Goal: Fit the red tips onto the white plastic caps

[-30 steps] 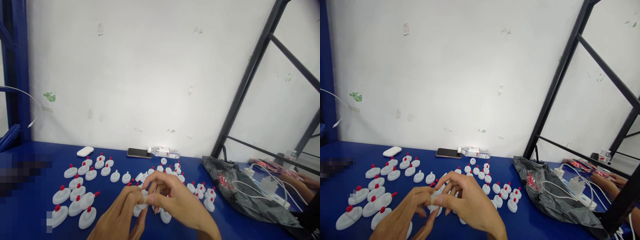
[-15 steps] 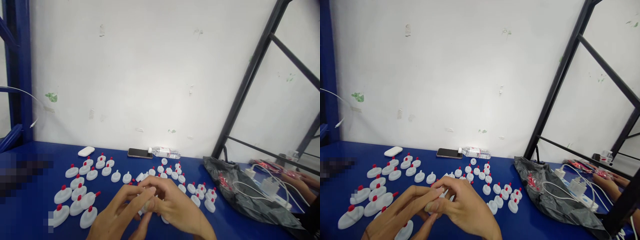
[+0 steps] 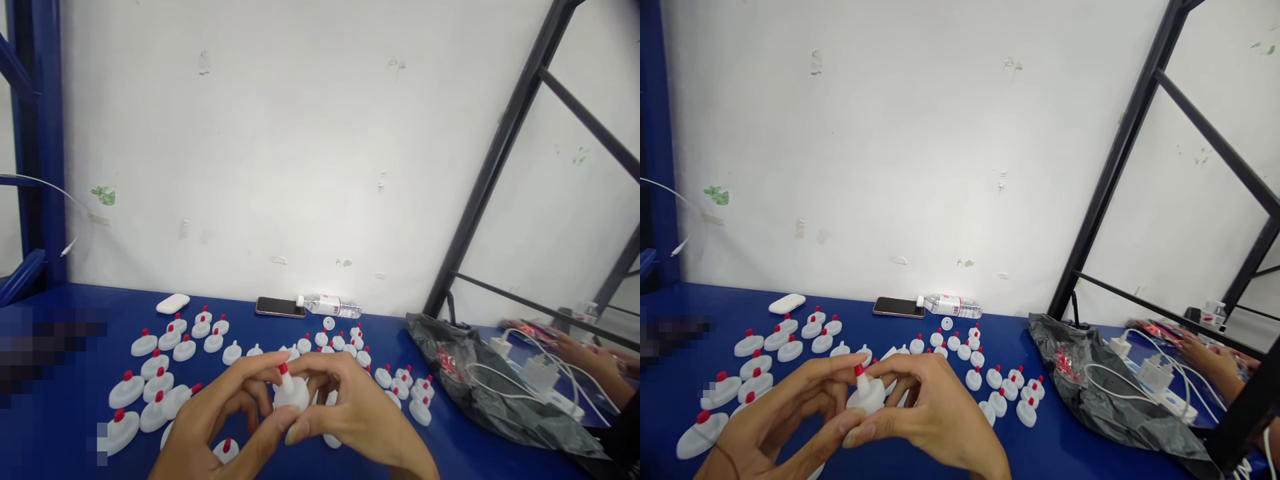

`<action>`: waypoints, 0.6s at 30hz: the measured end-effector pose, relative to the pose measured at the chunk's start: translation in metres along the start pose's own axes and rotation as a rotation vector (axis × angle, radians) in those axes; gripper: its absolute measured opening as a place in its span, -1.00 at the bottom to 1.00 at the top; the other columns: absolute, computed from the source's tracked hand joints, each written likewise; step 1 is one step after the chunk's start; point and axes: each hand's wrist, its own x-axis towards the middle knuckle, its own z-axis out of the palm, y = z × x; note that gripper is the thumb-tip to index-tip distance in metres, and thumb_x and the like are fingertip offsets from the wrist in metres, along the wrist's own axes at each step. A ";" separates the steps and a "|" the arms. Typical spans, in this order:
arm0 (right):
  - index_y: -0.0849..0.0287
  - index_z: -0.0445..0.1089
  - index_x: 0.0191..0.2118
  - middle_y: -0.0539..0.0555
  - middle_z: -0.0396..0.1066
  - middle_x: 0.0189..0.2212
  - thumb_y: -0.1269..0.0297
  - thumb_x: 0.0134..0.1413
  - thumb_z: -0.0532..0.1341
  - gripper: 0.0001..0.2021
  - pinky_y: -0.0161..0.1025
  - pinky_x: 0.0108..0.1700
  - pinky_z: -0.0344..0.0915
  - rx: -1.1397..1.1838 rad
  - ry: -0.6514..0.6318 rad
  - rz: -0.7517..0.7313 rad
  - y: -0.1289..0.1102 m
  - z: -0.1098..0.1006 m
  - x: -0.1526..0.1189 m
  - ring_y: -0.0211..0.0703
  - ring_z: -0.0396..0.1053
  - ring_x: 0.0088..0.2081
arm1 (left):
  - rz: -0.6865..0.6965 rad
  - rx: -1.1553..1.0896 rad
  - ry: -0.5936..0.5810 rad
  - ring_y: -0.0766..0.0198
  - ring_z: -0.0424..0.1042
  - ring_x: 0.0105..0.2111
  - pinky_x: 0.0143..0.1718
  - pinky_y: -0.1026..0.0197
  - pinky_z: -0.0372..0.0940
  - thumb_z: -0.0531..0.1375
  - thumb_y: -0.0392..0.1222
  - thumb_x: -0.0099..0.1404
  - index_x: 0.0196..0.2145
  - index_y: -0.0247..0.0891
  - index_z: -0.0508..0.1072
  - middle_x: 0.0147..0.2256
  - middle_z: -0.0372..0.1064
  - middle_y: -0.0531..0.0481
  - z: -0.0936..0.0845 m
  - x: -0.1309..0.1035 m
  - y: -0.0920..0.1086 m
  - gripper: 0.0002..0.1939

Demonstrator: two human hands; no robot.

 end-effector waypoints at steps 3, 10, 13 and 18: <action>0.06 0.62 -0.20 -0.13 0.45 -0.51 0.20 -0.25 0.60 -0.61 -0.38 -0.43 0.18 -0.015 0.026 -0.016 -0.001 0.001 0.000 -0.32 0.25 -0.48 | -0.059 -0.094 -0.085 0.25 0.61 -0.30 -0.30 0.36 0.54 0.25 0.13 0.35 0.01 0.00 0.48 -0.28 0.56 0.09 -0.005 0.004 -0.005 -0.66; -0.05 0.63 -0.13 -0.12 0.54 -0.35 0.18 -0.12 0.55 -0.65 -0.35 -0.41 0.20 -0.205 0.039 -0.089 -0.012 0.007 -0.001 -0.28 0.34 -0.42 | -0.244 -0.283 -0.107 0.19 0.55 -0.16 -0.13 0.24 0.51 0.22 0.22 0.34 -0.33 -0.15 0.52 -0.17 0.53 -0.02 -0.006 0.010 -0.004 -0.62; -0.12 0.61 -0.08 -0.13 0.53 -0.37 0.23 -0.01 0.50 -0.68 -0.31 -0.35 0.22 -0.317 0.062 -0.155 -0.013 0.009 0.000 -0.26 0.36 -0.39 | -0.361 -0.477 -0.073 0.11 0.52 -0.11 -0.17 0.23 0.49 0.36 0.21 0.19 -0.33 -0.14 0.51 -0.14 0.50 -0.05 0.001 0.011 0.008 -0.63; -0.21 0.61 -0.08 -0.15 0.52 -0.23 0.41 0.06 0.45 -0.65 -0.33 -0.35 0.22 -0.389 0.168 -0.228 -0.010 0.011 0.004 -0.28 0.39 -0.30 | -0.401 -0.594 0.003 0.12 0.53 -0.19 -0.27 0.27 0.48 0.47 0.12 0.06 -0.14 -0.08 0.50 -0.20 0.49 -0.03 0.005 0.012 0.018 -0.53</action>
